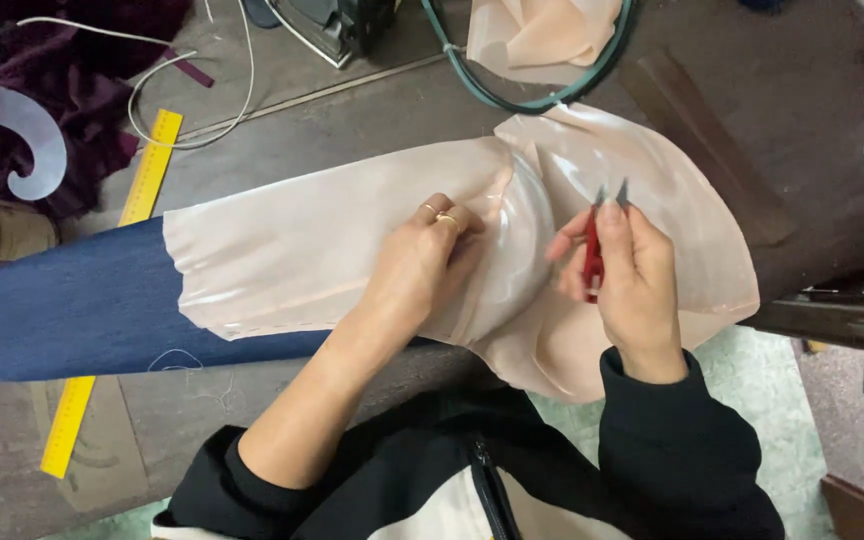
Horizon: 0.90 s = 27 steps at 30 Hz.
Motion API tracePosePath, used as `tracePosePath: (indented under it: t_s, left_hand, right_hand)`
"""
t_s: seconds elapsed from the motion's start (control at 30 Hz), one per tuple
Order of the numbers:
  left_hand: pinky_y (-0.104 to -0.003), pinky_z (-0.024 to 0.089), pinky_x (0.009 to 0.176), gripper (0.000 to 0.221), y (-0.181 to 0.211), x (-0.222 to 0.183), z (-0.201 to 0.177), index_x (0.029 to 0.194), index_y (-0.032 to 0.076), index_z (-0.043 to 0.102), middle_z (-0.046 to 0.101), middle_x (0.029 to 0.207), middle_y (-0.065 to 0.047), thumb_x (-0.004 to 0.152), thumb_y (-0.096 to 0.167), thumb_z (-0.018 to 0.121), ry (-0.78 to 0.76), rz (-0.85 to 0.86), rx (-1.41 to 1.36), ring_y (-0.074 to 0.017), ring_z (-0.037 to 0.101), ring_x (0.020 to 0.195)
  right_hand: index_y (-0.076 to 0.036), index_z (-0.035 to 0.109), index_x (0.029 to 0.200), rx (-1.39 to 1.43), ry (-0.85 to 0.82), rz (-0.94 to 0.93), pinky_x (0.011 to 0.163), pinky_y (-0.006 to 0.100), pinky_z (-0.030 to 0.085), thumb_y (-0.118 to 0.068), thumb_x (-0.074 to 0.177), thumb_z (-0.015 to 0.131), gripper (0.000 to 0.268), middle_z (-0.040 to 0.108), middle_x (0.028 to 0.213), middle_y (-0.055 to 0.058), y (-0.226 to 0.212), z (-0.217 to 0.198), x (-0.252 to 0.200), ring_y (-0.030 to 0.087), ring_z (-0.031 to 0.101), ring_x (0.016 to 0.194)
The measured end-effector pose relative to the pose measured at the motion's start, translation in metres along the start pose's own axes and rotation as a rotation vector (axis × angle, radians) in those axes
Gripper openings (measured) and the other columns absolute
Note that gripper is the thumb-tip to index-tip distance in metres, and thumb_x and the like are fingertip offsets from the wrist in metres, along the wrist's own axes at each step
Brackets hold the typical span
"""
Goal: Shaping and ironing a garment component over a curved pressing form using a steam iron and a wooden clapper
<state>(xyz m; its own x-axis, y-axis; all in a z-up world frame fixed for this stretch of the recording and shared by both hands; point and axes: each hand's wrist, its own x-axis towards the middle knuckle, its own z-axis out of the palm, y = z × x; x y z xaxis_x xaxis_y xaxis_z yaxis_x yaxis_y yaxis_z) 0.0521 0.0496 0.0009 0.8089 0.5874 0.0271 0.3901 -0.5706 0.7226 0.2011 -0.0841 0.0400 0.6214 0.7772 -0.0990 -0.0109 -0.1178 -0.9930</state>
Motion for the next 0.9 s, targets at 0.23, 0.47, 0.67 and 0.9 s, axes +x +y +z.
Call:
tracePosePath:
  t_s: [0.23,0.47,0.67,0.9]
  left_hand:
    - [-0.047,0.057,0.066,0.009,0.000,-0.002,0.004,0.091,0.016,0.065,0.059,0.094,-0.006,0.082,0.019,0.067,-0.018,-0.014,0.116,-0.0362,0.069,0.076]
    - [-0.053,0.055,0.065,0.010,-0.005,0.000,0.003,0.090,0.011,0.059,0.058,0.091,-0.011,0.085,0.020,0.063,-0.015,-0.003,-0.003,-0.0427,0.067,0.078]
    - [-0.052,0.055,0.064,0.011,-0.006,0.001,0.001,0.088,0.012,0.058,0.058,0.088,-0.009,0.086,0.023,0.061,0.003,-0.006,-0.071,-0.0408,0.067,0.081]
    - [-0.051,0.055,0.065,0.011,-0.008,0.001,0.003,0.089,0.013,0.057,0.058,0.088,-0.009,0.086,0.024,0.061,0.010,-0.009,-0.083,-0.0390,0.067,0.081]
  right_hand:
    - [0.001,0.062,0.096,-0.400,-0.156,-0.123,0.040,0.023,0.036,-0.025,0.107,0.028,0.044,0.053,0.065,0.009,-0.003,0.003,-0.010,0.011,0.038,0.047]
    - [-0.004,0.062,0.124,-0.691,-0.120,-0.349,0.069,0.037,0.048,-0.011,0.096,0.059,0.029,0.058,0.085,0.012,-0.006,0.011,-0.017,0.027,0.059,0.075]
    - [-0.009,0.065,0.116,-0.827,-0.079,-0.368,0.061,0.039,0.051,-0.017,0.091,0.067,0.026,0.060,0.084,0.009,-0.006,0.019,-0.018,0.032,0.064,0.075]
    - [-0.014,0.066,0.112,-1.063,-0.062,-0.380,0.056,0.042,0.052,-0.024,0.092,0.067,0.023,0.060,0.084,0.004,-0.005,0.028,-0.021,0.028,0.065,0.070]
